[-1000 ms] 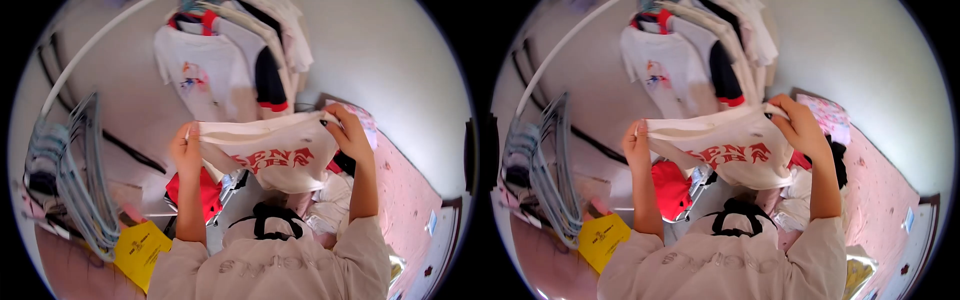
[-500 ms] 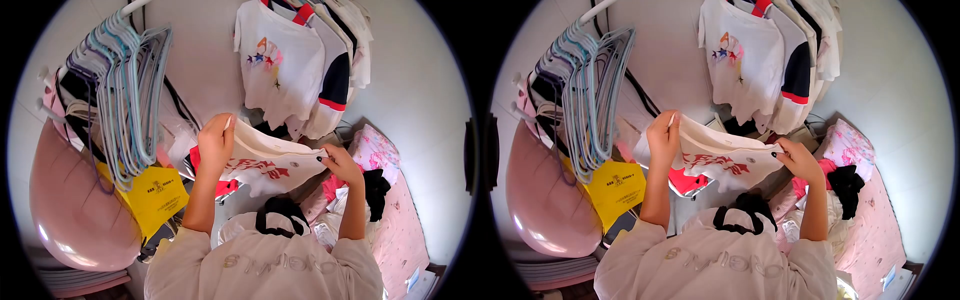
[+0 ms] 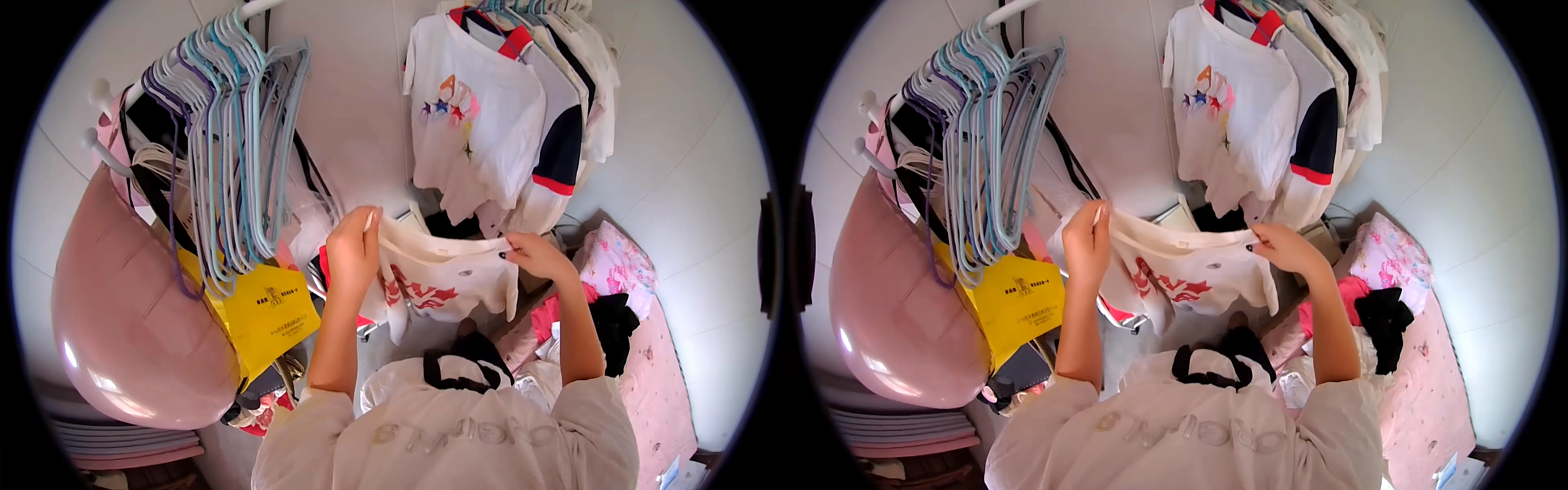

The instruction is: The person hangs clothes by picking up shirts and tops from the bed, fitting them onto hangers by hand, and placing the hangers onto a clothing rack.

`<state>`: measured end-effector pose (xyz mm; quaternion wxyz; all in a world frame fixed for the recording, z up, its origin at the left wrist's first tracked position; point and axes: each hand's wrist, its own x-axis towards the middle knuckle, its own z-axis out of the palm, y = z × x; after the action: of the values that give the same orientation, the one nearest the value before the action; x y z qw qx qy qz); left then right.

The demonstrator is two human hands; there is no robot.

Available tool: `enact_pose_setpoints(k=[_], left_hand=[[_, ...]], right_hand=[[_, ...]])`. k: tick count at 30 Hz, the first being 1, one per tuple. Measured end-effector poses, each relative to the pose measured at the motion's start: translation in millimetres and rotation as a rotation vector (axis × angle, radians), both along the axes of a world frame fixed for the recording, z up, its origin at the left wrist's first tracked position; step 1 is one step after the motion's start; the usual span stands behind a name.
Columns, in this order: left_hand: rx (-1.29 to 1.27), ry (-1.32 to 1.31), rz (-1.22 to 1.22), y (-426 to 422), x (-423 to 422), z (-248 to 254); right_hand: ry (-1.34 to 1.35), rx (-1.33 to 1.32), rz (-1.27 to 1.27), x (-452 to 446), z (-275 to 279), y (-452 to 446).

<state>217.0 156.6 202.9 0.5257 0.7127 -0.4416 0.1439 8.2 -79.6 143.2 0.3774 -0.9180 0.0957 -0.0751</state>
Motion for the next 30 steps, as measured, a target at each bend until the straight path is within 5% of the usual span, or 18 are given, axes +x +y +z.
enact_pose_setpoints(k=[5,9,13,20,30], left_hand=[[0.042,0.085,-0.028,8.3,-3.8,-0.5],[0.014,0.091,-0.042,9.2,-6.0,-5.6],[-0.061,-0.04,-0.049,3.5,-11.5,-8.8],[0.0,-0.053,0.029,17.0,-15.3,-11.5],[-0.014,0.095,0.002,29.1,-16.2,-29.9]], right_hand=[[0.172,0.005,0.014,8.9,4.7,-1.7],[-0.065,0.187,-0.029,21.2,7.7,-1.6],[-0.522,0.238,-0.193,90.0,70.3,55.8],[-0.514,0.066,-0.031,214.7,147.6,146.2],[-0.492,0.294,0.078,276.9,130.5,157.9]])
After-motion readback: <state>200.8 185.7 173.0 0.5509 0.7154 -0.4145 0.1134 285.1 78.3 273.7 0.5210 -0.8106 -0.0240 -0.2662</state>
